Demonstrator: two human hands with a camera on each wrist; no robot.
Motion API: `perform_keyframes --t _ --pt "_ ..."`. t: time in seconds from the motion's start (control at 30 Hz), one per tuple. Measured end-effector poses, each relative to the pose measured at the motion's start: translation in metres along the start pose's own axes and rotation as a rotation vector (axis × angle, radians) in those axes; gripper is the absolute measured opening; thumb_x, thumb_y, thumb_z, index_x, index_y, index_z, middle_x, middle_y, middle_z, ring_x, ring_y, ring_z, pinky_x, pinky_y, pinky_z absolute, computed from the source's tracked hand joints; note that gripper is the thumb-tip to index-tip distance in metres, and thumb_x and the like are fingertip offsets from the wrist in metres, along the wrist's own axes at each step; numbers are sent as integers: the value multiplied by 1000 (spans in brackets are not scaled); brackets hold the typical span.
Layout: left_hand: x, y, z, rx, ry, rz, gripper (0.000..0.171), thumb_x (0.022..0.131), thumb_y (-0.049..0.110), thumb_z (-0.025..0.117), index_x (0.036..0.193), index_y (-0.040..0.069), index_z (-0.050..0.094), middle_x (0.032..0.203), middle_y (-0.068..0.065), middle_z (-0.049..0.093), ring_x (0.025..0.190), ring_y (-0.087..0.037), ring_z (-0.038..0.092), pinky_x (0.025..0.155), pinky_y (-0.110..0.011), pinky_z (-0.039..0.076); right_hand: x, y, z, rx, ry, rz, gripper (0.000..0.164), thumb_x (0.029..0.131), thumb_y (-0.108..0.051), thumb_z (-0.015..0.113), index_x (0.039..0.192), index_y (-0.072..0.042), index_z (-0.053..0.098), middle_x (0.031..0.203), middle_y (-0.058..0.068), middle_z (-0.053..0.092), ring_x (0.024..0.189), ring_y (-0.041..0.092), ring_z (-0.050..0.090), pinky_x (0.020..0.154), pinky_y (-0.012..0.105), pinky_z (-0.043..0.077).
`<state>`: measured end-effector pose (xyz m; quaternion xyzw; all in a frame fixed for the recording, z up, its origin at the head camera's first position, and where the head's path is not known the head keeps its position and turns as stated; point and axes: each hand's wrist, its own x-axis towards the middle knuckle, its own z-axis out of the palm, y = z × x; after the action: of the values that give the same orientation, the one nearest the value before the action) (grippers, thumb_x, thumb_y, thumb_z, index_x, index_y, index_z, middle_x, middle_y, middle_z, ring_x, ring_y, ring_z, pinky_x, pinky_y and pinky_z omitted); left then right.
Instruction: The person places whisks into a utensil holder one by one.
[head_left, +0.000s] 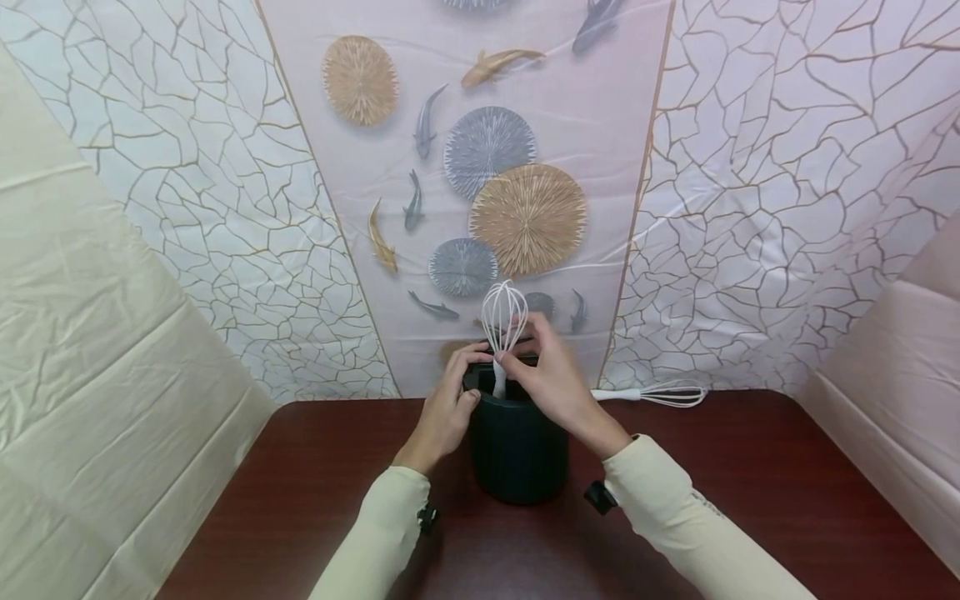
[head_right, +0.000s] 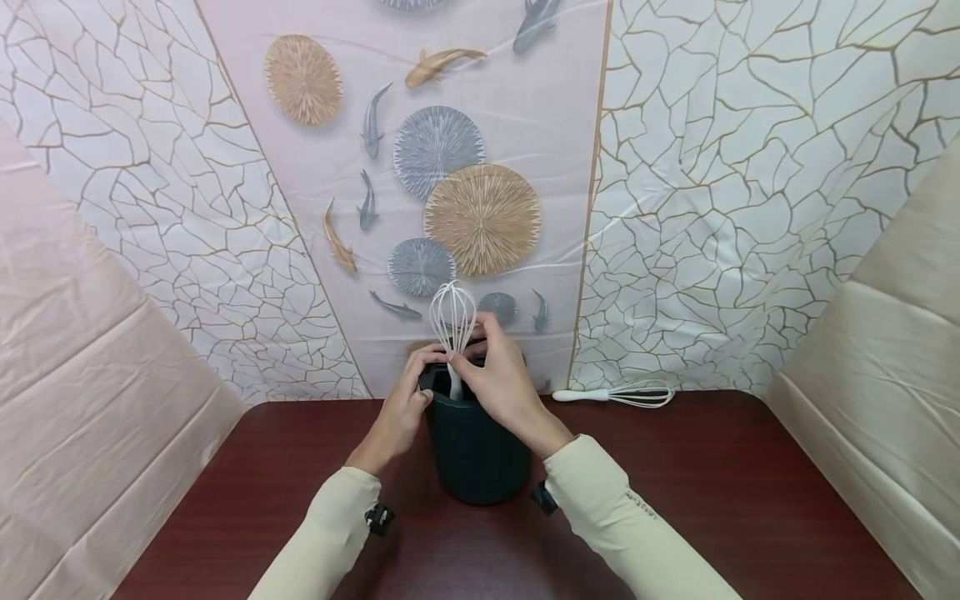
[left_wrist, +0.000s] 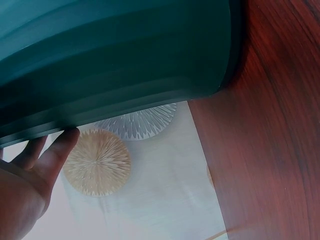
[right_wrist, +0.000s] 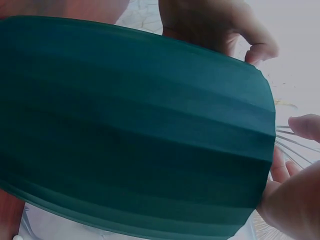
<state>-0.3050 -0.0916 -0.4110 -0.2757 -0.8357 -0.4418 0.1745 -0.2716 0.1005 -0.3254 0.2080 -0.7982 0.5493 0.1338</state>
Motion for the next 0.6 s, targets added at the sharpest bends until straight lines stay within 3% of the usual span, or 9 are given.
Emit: perform_keyframes --t 0.23,0.6 --pt "-1 0 0 23 -2 -16 51 93 16 42 142 22 52 160 11 40 144 -16 45 111 -53 42 -1 3 3 -72 -2 -21 48 98 -9 74 139 -3 51 118 20 70 109 31 71 92 51 54" --pt "-1 0 0 44 6 -25 53 92 17 42 144 19 51 162 4 41 140 -23 50 106 -58 44 -2 4 5 -113 -26 -19 58 96 -8 75 146 -2 45 122 18 68 108 29 71 81 43 57"
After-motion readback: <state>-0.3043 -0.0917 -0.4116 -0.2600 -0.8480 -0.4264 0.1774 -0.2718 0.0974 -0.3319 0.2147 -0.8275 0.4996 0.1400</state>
